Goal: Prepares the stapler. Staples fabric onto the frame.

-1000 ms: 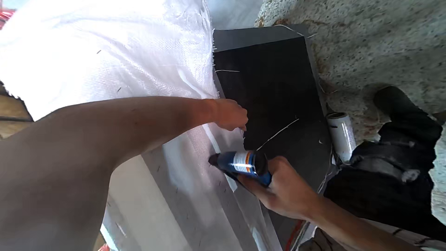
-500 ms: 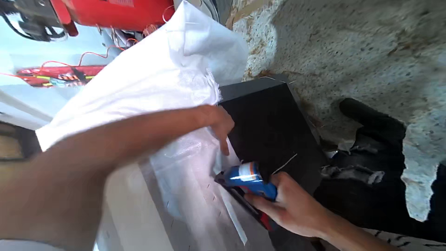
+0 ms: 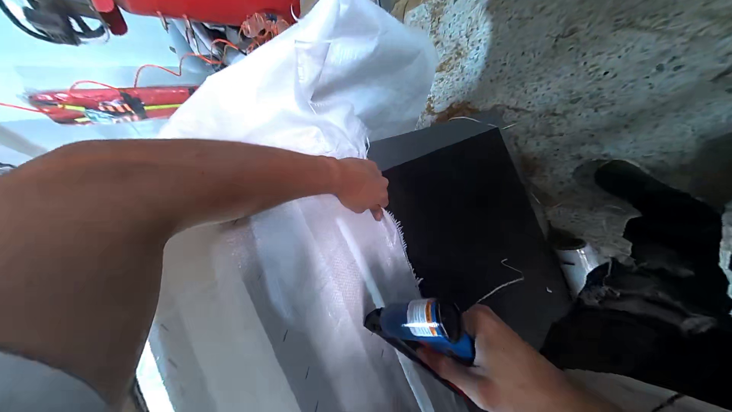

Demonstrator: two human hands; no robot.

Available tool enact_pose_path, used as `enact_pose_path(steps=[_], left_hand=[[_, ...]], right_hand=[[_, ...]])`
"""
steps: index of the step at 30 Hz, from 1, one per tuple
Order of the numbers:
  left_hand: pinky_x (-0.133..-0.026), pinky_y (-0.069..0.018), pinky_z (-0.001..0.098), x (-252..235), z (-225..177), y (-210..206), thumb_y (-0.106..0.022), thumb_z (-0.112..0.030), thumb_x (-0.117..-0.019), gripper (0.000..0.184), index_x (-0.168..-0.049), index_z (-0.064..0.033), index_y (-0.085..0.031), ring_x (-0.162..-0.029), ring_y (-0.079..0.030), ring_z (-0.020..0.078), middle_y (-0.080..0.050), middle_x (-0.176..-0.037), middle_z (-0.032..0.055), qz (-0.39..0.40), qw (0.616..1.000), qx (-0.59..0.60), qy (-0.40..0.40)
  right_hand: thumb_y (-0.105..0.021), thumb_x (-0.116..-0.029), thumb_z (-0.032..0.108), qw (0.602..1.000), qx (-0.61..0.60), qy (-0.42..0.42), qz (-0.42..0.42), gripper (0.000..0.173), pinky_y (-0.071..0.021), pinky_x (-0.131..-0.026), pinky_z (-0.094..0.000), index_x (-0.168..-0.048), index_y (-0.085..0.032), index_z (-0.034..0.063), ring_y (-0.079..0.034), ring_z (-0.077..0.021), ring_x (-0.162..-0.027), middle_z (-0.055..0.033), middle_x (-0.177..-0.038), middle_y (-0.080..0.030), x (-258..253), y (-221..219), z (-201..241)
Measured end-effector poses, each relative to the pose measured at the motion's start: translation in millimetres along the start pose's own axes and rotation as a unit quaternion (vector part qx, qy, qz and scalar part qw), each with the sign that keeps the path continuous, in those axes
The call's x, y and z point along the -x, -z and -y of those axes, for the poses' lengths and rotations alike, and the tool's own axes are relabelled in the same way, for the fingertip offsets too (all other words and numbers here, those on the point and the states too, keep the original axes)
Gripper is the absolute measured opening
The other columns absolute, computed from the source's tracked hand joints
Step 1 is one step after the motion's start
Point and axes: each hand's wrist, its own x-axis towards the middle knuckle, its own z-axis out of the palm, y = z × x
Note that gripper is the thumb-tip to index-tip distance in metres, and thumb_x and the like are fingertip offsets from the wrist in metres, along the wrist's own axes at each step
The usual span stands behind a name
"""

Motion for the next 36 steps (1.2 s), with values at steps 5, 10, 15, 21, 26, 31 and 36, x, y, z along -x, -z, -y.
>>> enact_pose_path(steps=[5, 10, 15, 21, 26, 31, 36], left_hand=[[-0.062, -0.0514, 0.0479, -1.4, 7.5, -1.3, -0.053, -0.047, -0.1042, 0.037, -0.096, -0.0173, -0.073, -0.069, -0.066, 0.0245, -0.063, -0.071, 0.0039, -0.038, 0.999, 0.018, -0.022], [-0.066, -0.0517, 0.0460, -0.5, 9.4, -0.3, -0.056, -0.043, -0.1034, 0.032, -0.095, -0.0186, -0.074, -0.073, -0.067, 0.0222, -0.064, -0.074, 0.0023, -0.054, 0.997, 0.036, -0.033], [-0.069, -0.0530, 0.0525, 3.2, 15.0, 4.2, -0.070, -0.013, -0.0909, 0.009, -0.099, -0.0120, -0.073, -0.077, -0.067, 0.0288, -0.067, -0.080, 0.0088, -0.097, 0.993, 0.053, -0.034], [-0.077, -0.0548, 0.0573, -17.8, 28.0, 18.4, -0.078, -0.028, -0.0906, 0.021, -0.096, -0.0083, -0.074, -0.093, -0.069, 0.0319, -0.071, -0.097, 0.0115, -0.044, 0.994, 0.097, 0.006], [-0.077, -0.0536, 0.0607, 21.8, 81.0, 65.9, -0.078, -0.073, -0.0699, 0.061, -0.088, -0.0142, -0.076, -0.092, -0.069, 0.0315, -0.072, -0.091, 0.0087, 0.083, 0.986, 0.067, 0.132], [-0.079, -0.0538, 0.0610, 65.5, 112.7, 26.9, -0.066, -0.050, -0.0973, 0.038, -0.100, -0.0139, -0.076, -0.092, -0.069, 0.0326, -0.071, -0.092, 0.0101, 0.009, 0.984, 0.138, 0.116], [-0.064, -0.0533, 0.0578, 70.4, 112.4, -37.4, -0.051, -0.045, -0.1058, 0.040, -0.094, -0.0136, -0.073, -0.071, -0.068, 0.0333, -0.065, -0.070, 0.0095, -0.153, 0.980, 0.090, 0.087]], right_hand=[[-0.073, -0.0909, 0.051, 0.999, -0.026, -0.029, -0.033, 0.027, -0.0617, -0.066, -0.0271, -0.094, -0.072, 0.0242, -0.069, 0.0004, -0.075, 0.0125, -0.082, -0.071, -38.0, 4.0, 19.7], [-0.071, -0.0912, 0.049, 0.998, -0.028, -0.053, 0.000, 0.023, -0.0585, -0.051, -0.0260, -0.086, -0.071, 0.0273, -0.065, -0.0035, -0.057, 0.0113, -0.067, -0.067, -85.4, 17.3, 52.5], [-0.072, -0.0923, 0.048, 0.995, -0.049, -0.087, 0.012, 0.026, -0.0592, -0.051, -0.0301, -0.085, -0.071, 0.0235, -0.065, -0.0086, -0.053, 0.0065, -0.066, -0.067, -119.8, 30.8, 72.2], [-0.076, -0.0903, 0.048, 0.986, -0.102, -0.120, 0.051, 0.033, -0.0611, -0.054, -0.0376, -0.090, -0.070, 0.0158, -0.067, -0.0159, -0.055, -0.0007, -0.068, -0.068, -143.0, 37.7, 72.3], [-0.077, -0.0923, 0.043, 0.990, -0.130, -0.047, 0.025, 0.027, -0.0598, -0.047, -0.0386, -0.093, -0.073, 0.0164, -0.066, -0.0172, -0.052, -0.0010, -0.069, -0.070, -144.9, 57.6, 61.4], [-0.079, -0.0907, 0.040, 0.994, -0.108, -0.017, 0.000, 0.025, -0.0631, -0.051, -0.0363, -0.100, -0.073, 0.0176, -0.070, -0.0136, -0.058, 0.0023, -0.078, -0.073, -156.8, 57.5, 68.6], [-0.079, -0.0916, 0.039, 0.993, -0.114, -0.017, -0.037, 0.024, -0.0628, -0.051, -0.0349, -0.103, -0.072, 0.0191, -0.070, -0.0136, -0.059, 0.0028, -0.079, -0.073, -179.5, 60.6, 76.1]])
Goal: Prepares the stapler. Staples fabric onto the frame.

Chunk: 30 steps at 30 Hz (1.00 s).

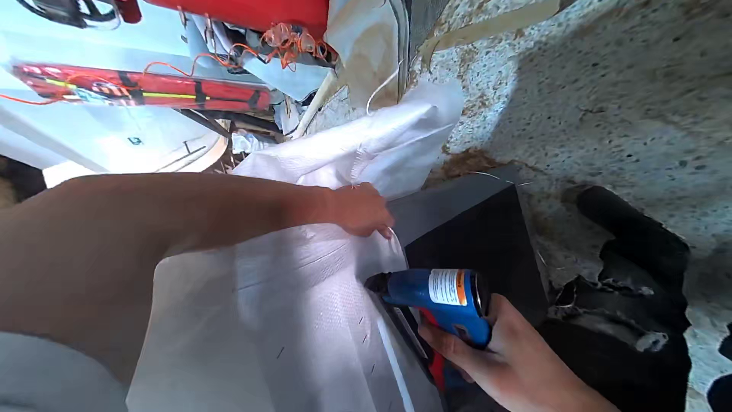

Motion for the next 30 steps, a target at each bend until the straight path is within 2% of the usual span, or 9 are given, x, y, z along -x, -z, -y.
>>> enact_pose_path(steps=[5, 9, 11, 16, 19, 22, 26, 28, 30], left_hand=[[-0.062, -0.0516, 0.0546, -0.4, 3.1, -5.2, -0.046, -0.048, -0.1062, 0.042, -0.094, -0.0192, -0.073, -0.071, -0.067, 0.0304, -0.064, -0.070, 0.0061, 0.005, 0.999, 0.025, 0.029], [-0.059, -0.0507, 0.0520, -1.3, 7.9, -7.4, -0.046, -0.048, -0.1060, 0.042, -0.092, -0.0198, -0.073, -0.069, -0.067, 0.0273, -0.063, -0.068, 0.0038, -0.027, 0.999, 0.030, 0.014], [-0.059, -0.0516, 0.0528, -3.0, 10.3, -8.2, -0.048, -0.049, -0.1053, 0.042, -0.091, -0.0190, -0.073, -0.067, -0.067, 0.0269, -0.063, -0.067, 0.0038, -0.049, 0.998, 0.027, 0.001], [-0.060, -0.0503, 0.0506, -5.7, 9.7, -3.4, -0.046, -0.050, -0.1059, 0.042, -0.094, -0.0202, -0.074, -0.068, -0.066, 0.0253, -0.064, -0.070, 0.0030, -0.027, 0.999, 0.027, 0.001], [-0.060, -0.0500, 0.0495, -7.7, 10.2, -0.9, -0.046, -0.050, -0.1058, 0.041, -0.095, -0.0221, -0.074, -0.070, -0.067, 0.0237, -0.065, -0.071, 0.0013, -0.015, 0.999, 0.033, 0.004], [-0.060, -0.0504, 0.0491, -7.4, 12.4, -1.6, -0.048, -0.048, -0.1055, 0.039, -0.093, -0.0224, -0.074, -0.070, -0.067, 0.0228, -0.065, -0.071, 0.0004, -0.018, 0.999, 0.041, -0.004], [-0.061, -0.0508, 0.0487, -8.6, 12.3, -3.1, -0.047, -0.047, -0.1060, 0.039, -0.093, -0.0223, -0.074, -0.071, -0.067, 0.0223, -0.065, -0.072, 0.0001, -0.017, 0.999, 0.036, -0.011], [-0.062, -0.0510, 0.0495, -9.3, 13.7, -4.3, -0.046, -0.048, -0.1061, 0.040, -0.094, -0.0233, -0.075, -0.072, -0.068, 0.0221, -0.066, -0.073, -0.0002, -0.001, 0.999, 0.038, -0.003], [-0.063, -0.0511, 0.0510, -12.3, 13.3, -5.5, -0.046, -0.050, -0.1056, 0.041, -0.092, -0.0230, -0.074, -0.075, -0.068, 0.0236, -0.066, -0.075, 0.0004, 0.022, 0.999, 0.033, 0.009]], right_hand=[[-0.075, -0.0924, 0.045, 0.998, 0.028, -0.036, 0.037, 0.022, -0.0616, -0.051, -0.0328, -0.097, -0.073, 0.0234, -0.068, -0.0115, -0.058, 0.0051, -0.075, -0.071, -20.0, -6.6, 17.7], [-0.077, -0.0900, 0.044, 0.996, 0.080, 0.001, 0.027, 0.024, -0.0636, -0.065, -0.0273, -0.100, -0.071, 0.0227, -0.070, -0.0026, -0.074, 0.0107, -0.084, -0.072, -9.2, -10.5, 11.1], [-0.079, -0.0899, 0.039, 0.995, 0.083, 0.041, 0.024, 0.026, -0.0652, -0.073, -0.0270, -0.104, -0.070, 0.0189, -0.072, -0.0012, -0.082, 0.0095, -0.091, -0.074, 5.8, -12.9, -0.9], [-0.082, -0.0886, 0.032, 0.997, 0.063, 0.028, 0.047, 0.029, -0.0652, -0.080, -0.0276, -0.108, -0.070, 0.0144, -0.073, -0.0017, -0.088, 0.0073, -0.096, -0.075, 36.0, -14.4, -14.0], [-0.080, -0.0891, 0.037, 0.996, 0.076, 0.025, 0.040, 0.025, -0.0648, -0.073, -0.0282, -0.103, -0.072, 0.0176, -0.072, -0.0020, -0.081, 0.0085, -0.090, -0.075, 32.9, -3.7, -9.6], [-0.079, -0.0915, 0.037, 0.999, 0.041, 0.007, 0.023, 0.026, -0.0662, -0.068, -0.0318, -0.108, -0.071, 0.0190, -0.073, -0.0072, -0.077, 0.0073, -0.091, -0.075, 19.5, -4.5, -1.6], [-0.078, -0.0908, 0.038, 0.997, 0.050, -0.040, 0.052, 0.022, -0.0650, -0.070, -0.0282, -0.102, -0.071, 0.0211, -0.072, -0.0035, -0.079, 0.0100, -0.088, -0.074, 12.4, -8.1, -1.6], [-0.077, -0.0913, 0.042, 0.995, 0.051, -0.066, 0.050, 0.021, -0.0640, -0.062, -0.0313, -0.100, -0.072, 0.0230, -0.071, -0.0067, -0.070, 0.0086, -0.083, -0.073, 18.3, 4.7, -5.9], [-0.076, -0.0917, 0.045, 0.994, 0.035, -0.101, 0.026, 0.023, -0.0617, -0.051, -0.0356, -0.099, -0.073, 0.0228, -0.069, -0.0139, -0.058, 0.0026, -0.075, -0.072, 29.6, 26.0, -13.6]])
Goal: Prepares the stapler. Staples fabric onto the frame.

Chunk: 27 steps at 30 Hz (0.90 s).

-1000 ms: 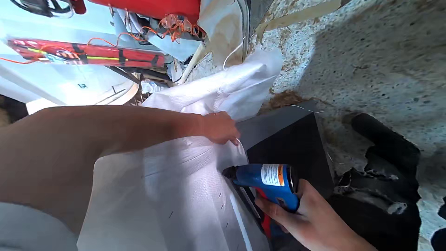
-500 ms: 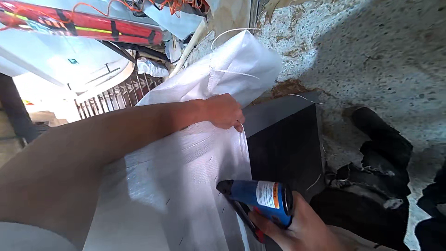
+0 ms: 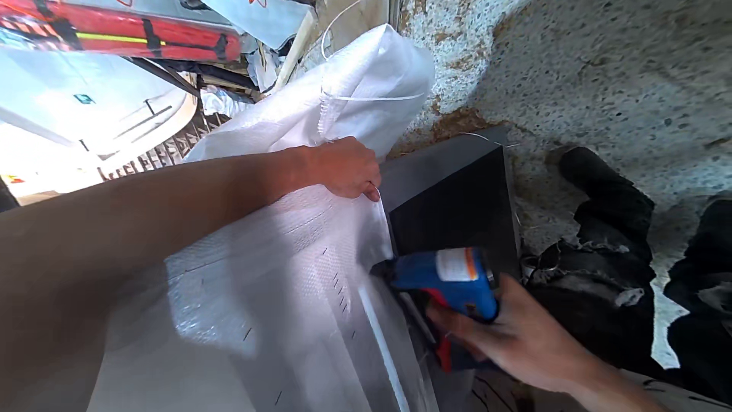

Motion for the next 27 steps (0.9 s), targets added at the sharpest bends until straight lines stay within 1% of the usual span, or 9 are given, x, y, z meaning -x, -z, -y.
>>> enact_pose_path(steps=[4, 7, 9, 10, 13, 15, 21, 25, 27], left_hand=[[-0.068, -0.0522, 0.0558, -17.6, -18.6, 22.8, -0.059, -0.054, -0.0987, 0.040, -0.088, -0.0194, -0.074, -0.084, -0.068, 0.0296, -0.068, -0.082, 0.0056, 0.098, 0.992, -0.041, 0.072], [-0.070, -0.0514, 0.0598, -50.6, -59.7, 50.4, -0.074, -0.042, -0.0887, 0.027, -0.086, -0.0156, -0.075, -0.084, -0.067, 0.0346, -0.068, -0.082, 0.0102, 0.164, 0.982, -0.043, 0.083], [-0.083, -0.0534, 0.0641, -76.6, -100.0, 50.5, -0.068, -0.067, -0.0864, 0.053, -0.105, -0.0183, -0.077, -0.097, -0.069, 0.0349, -0.073, -0.096, 0.0111, 0.259, 0.964, -0.006, 0.056], [-0.083, -0.0532, 0.0647, -88.2, -121.9, 40.0, -0.069, -0.079, -0.0768, 0.069, -0.103, -0.0161, -0.077, -0.097, -0.070, 0.0348, -0.073, -0.097, 0.0121, 0.313, 0.949, -0.004, 0.049], [-0.087, -0.0509, 0.0605, -102.1, -184.5, -10.8, -0.076, -0.082, -0.0640, 0.077, -0.102, -0.0147, -0.076, -0.097, -0.069, 0.0306, -0.073, -0.099, 0.0100, 0.409, 0.912, -0.021, 0.008], [-0.077, -0.0532, 0.0603, -103.2, -215.5, -30.5, -0.077, -0.076, -0.0678, 0.068, -0.091, -0.0130, -0.076, -0.090, -0.069, 0.0311, -0.072, -0.092, 0.0106, 0.416, 0.909, 0.028, -0.002], [-0.085, -0.0521, 0.0660, -115.2, -312.3, -80.6, -0.082, -0.058, -0.0796, 0.060, -0.107, -0.0048, -0.074, -0.099, -0.068, 0.0373, -0.071, -0.101, 0.0177, 0.406, 0.899, 0.165, -0.016], [-0.090, -0.0515, 0.0661, -117.6, -319.1, -121.3, -0.078, -0.050, -0.0870, 0.047, -0.106, -0.0073, -0.076, -0.110, -0.065, 0.0386, -0.069, -0.115, 0.0166, 0.309, 0.933, 0.176, -0.054], [-0.087, -0.0523, 0.0642, -112.7, -319.0, -123.7, -0.080, -0.052, -0.0847, 0.047, -0.101, -0.0084, -0.075, -0.106, -0.066, 0.0355, -0.070, -0.110, 0.0133, 0.280, 0.943, 0.179, -0.011]], right_hand=[[-0.077, -0.0880, 0.050, 0.994, -0.028, -0.085, -0.059, 0.033, -0.0558, -0.041, -0.0373, -0.094, -0.072, 0.0183, -0.062, -0.0227, -0.044, -0.0089, -0.062, -0.065, 27.6, 49.7, -18.4], [-0.080, -0.0873, 0.044, 0.984, -0.086, -0.103, -0.118, 0.032, -0.0546, -0.042, -0.0388, -0.098, -0.071, 0.0156, -0.058, -0.0257, -0.043, -0.0135, -0.062, -0.061, 52.6, 77.4, -23.2], [-0.079, -0.0868, 0.039, 0.976, -0.110, -0.106, -0.153, 0.027, -0.0529, -0.041, -0.0386, -0.096, -0.071, 0.0152, -0.055, -0.0254, -0.042, -0.0130, -0.060, -0.058, 67.5, 91.0, -22.1], [-0.078, -0.0874, 0.038, 0.974, -0.113, -0.103, -0.165, 0.026, -0.0523, -0.041, -0.0384, -0.095, -0.071, 0.0148, -0.055, -0.0253, -0.042, -0.0129, -0.060, -0.057, 74.7, 96.7, -20.8], [-0.078, -0.0888, 0.033, 0.976, -0.093, -0.088, -0.175, 0.022, -0.0515, -0.039, -0.0370, -0.097, -0.071, 0.0134, -0.056, -0.0260, -0.042, -0.0145, -0.062, -0.060, 99.6, 106.7, -17.2], [-0.079, -0.0888, 0.031, 0.977, -0.084, -0.096, -0.171, 0.022, -0.0532, -0.039, -0.0375, -0.098, -0.071, 0.0133, -0.058, -0.0270, -0.042, -0.0152, -0.063, -0.062, 121.8, 113.9, -17.7], [-0.076, -0.0945, 0.020, 0.963, -0.115, -0.233, -0.076, 0.018, -0.0540, -0.041, -0.0364, -0.094, -0.069, 0.0039, -0.055, -0.0232, -0.042, -0.0128, -0.058, -0.056, 159.4, 109.0, -22.8], [-0.072, -0.0966, 0.028, 0.919, -0.176, -0.343, 0.082, 0.022, -0.0534, -0.043, -0.0316, -0.099, -0.069, 0.0057, -0.053, -0.0154, -0.043, -0.0046, -0.058, -0.053, 166.9, 72.2, -73.3], [-0.073, -0.0965, 0.030, 0.905, -0.191, -0.363, 0.112, 0.024, -0.0536, -0.044, -0.0309, -0.097, -0.068, 0.0063, -0.054, -0.0149, -0.044, -0.0040, -0.060, -0.054, 164.7, 42.2, -99.6]])
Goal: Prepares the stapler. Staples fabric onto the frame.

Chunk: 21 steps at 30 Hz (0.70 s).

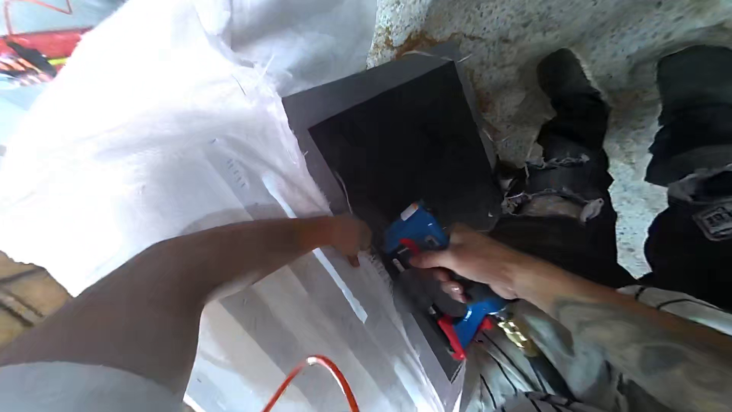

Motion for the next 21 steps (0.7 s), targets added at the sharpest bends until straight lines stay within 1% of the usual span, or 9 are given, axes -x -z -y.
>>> enact_pose_path(steps=[2, 4, 5, 6, 8, 11, 15, 18, 21], left_hand=[[-0.082, -0.0527, 0.0632, 5.9, -3.9, 3.1, -0.084, -0.043, -0.0823, 0.043, -0.102, -0.0063, -0.072, -0.099, -0.067, 0.0361, -0.070, -0.103, 0.0143, -0.009, 0.999, 0.011, 0.039], [-0.083, -0.0521, 0.0619, 9.1, -8.7, 12.4, -0.085, -0.017, -0.0779, 0.038, -0.109, -0.0015, -0.069, -0.102, -0.066, 0.0386, -0.068, -0.107, 0.0177, 0.004, 0.997, 0.014, 0.076], [-0.085, -0.0523, 0.0617, 7.8, -8.2, 12.7, -0.084, -0.010, -0.0765, 0.041, -0.112, 0.0003, -0.067, -0.104, -0.066, 0.0394, -0.068, -0.110, 0.0189, 0.004, 0.996, 0.013, 0.084], [-0.084, -0.0528, 0.0618, 4.6, -6.1, 10.5, -0.086, -0.009, -0.0748, 0.045, -0.115, 0.0009, -0.067, -0.105, -0.066, 0.0397, -0.068, -0.112, 0.0194, -0.001, 0.996, 0.008, 0.087], [-0.081, -0.0543, 0.0609, -1.8, -4.7, 7.3, -0.085, -0.013, -0.0753, 0.045, -0.115, -0.0017, -0.067, -0.103, -0.066, 0.0385, -0.067, -0.112, 0.0177, 0.010, 0.996, -0.012, 0.093], [-0.072, -0.0550, 0.0612, -6.8, -8.7, 9.2, -0.082, -0.014, -0.0782, 0.032, -0.105, -0.0045, -0.068, -0.094, -0.067, 0.0376, -0.067, -0.102, 0.0159, 0.027, 0.994, -0.037, 0.104], [-0.069, -0.0537, 0.0591, -9.2, -9.2, 4.0, -0.077, -0.026, -0.0849, 0.019, -0.092, -0.0096, -0.070, -0.086, -0.067, 0.0340, -0.068, -0.091, 0.0116, -0.004, 0.995, -0.043, 0.091], [-0.071, -0.0536, 0.0616, -11.8, -10.4, 0.9, -0.078, -0.049, -0.0846, 0.039, -0.087, -0.0106, -0.073, -0.087, -0.068, 0.0350, -0.070, -0.090, 0.0120, -0.016, 0.993, -0.072, 0.089], [-0.078, -0.0523, 0.0645, -19.2, -20.9, 6.9, -0.077, -0.053, -0.0853, 0.044, -0.087, -0.0090, -0.073, -0.093, -0.068, 0.0377, -0.070, -0.095, 0.0146, 0.019, 0.990, -0.090, 0.112]], right_hand=[[-0.074, -0.0956, 0.028, 1.000, -0.024, 0.004, 0.020, 0.023, -0.0541, -0.045, -0.0317, -0.097, -0.066, 0.0058, -0.055, -0.0157, -0.044, -0.0054, -0.060, -0.055, -25.0, -18.2, -17.2], [-0.073, -0.0963, 0.025, 0.998, -0.060, 0.015, 0.034, 0.021, -0.0542, -0.044, -0.0311, -0.098, -0.066, 0.0047, -0.054, -0.0152, -0.043, -0.0050, -0.058, -0.054, -44.9, -36.0, -31.0], [-0.073, -0.0968, 0.025, 0.997, -0.069, 0.020, 0.042, 0.022, -0.0547, -0.045, -0.0308, -0.099, -0.065, 0.0044, -0.055, -0.0151, -0.043, -0.0045, -0.058, -0.054, -53.6, -43.3, -37.4], [-0.073, -0.0966, 0.026, 0.996, -0.066, 0.029, 0.045, 0.023, -0.0542, -0.045, -0.0300, -0.098, -0.063, 0.0044, -0.055, -0.0149, -0.043, -0.0044, -0.058, -0.054, -60.4, -49.4, -43.5], [-0.076, -0.0944, 0.031, 0.998, -0.034, 0.040, 0.042, 0.030, -0.0553, -0.047, -0.0329, -0.098, -0.062, 0.0044, -0.058, -0.0184, -0.045, -0.0081, -0.060, -0.058, -69.6, -57.0, -54.8], [-0.077, -0.0925, 0.035, 0.998, -0.001, 0.053, 0.021, 0.035, -0.0573, -0.048, -0.0353, -0.100, -0.061, 0.0054, -0.062, -0.0216, -0.047, -0.0113, -0.062, -0.062, -73.0, -63.3, -67.8], [-0.075, -0.0918, 0.038, 0.997, 0.033, 0.068, -0.003, 0.034, -0.0576, -0.049, -0.0364, -0.095, -0.063, 0.0070, -0.063, -0.0219, -0.047, -0.0105, -0.061, -0.063, -71.4, -65.4, -85.4], [-0.076, -0.0930, 0.038, 0.998, 0.019, 0.063, 0.017, 0.034, -0.0579, -0.050, -0.0345, -0.094, -0.063, 0.0065, -0.063, -0.0208, -0.048, -0.0102, -0.061, -0.063, -70.1, -63.0, -113.6], [-0.077, -0.0931, 0.039, 0.998, 0.005, 0.053, 0.038, 0.036, -0.0564, -0.049, -0.0325, -0.096, -0.063, 0.0061, -0.061, -0.0187, -0.047, -0.0088, -0.061, -0.060, -59.9, -50.6, -138.1]])
